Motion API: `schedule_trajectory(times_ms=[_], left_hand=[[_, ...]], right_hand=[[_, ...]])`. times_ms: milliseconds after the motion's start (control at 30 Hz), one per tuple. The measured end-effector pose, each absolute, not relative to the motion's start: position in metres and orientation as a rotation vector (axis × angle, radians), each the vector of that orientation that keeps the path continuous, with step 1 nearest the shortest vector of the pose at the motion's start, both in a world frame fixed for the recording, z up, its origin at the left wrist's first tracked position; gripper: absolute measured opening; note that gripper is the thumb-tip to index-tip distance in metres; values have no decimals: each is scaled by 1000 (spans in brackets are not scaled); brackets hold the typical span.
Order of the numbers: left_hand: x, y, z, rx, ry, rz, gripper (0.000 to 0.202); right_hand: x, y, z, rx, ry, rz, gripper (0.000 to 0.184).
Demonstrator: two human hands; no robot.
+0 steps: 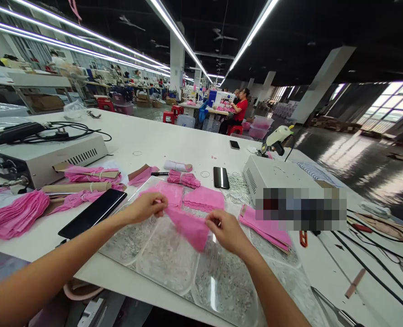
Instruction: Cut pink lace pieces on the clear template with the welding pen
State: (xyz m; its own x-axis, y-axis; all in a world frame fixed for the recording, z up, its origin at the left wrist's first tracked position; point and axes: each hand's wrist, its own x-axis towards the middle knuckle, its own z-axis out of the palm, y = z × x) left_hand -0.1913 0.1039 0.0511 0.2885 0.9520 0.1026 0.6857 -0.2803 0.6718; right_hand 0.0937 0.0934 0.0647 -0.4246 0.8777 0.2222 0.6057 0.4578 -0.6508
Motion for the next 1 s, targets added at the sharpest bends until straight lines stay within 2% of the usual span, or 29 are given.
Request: schedule_trajectory(times_ms=[200, 433, 500, 600, 767, 1000], left_hand=[[-229, 168, 90, 2102, 1673, 880, 26], [-275, 141, 69, 2269, 1696, 718, 28], [-275, 134, 63, 2315, 1699, 689, 27], [-252, 134, 62, 2413, 1643, 649, 26], [-172, 158, 57, 2588, 1415, 439, 10], [-124, 196, 40, 2597, 1361, 226, 27]], right_hand=[[41, 178, 94, -1122, -2083, 474, 14], [4, 183, 40, -989, -2248, 536, 10], [16, 185, 27, -1006, -2239, 565, 16], [50, 193, 20, -1094, -2176, 563, 18], [97, 198, 16, -1185, -2191, 557, 18], [106, 197, 6, -1156, -2246, 556, 21]])
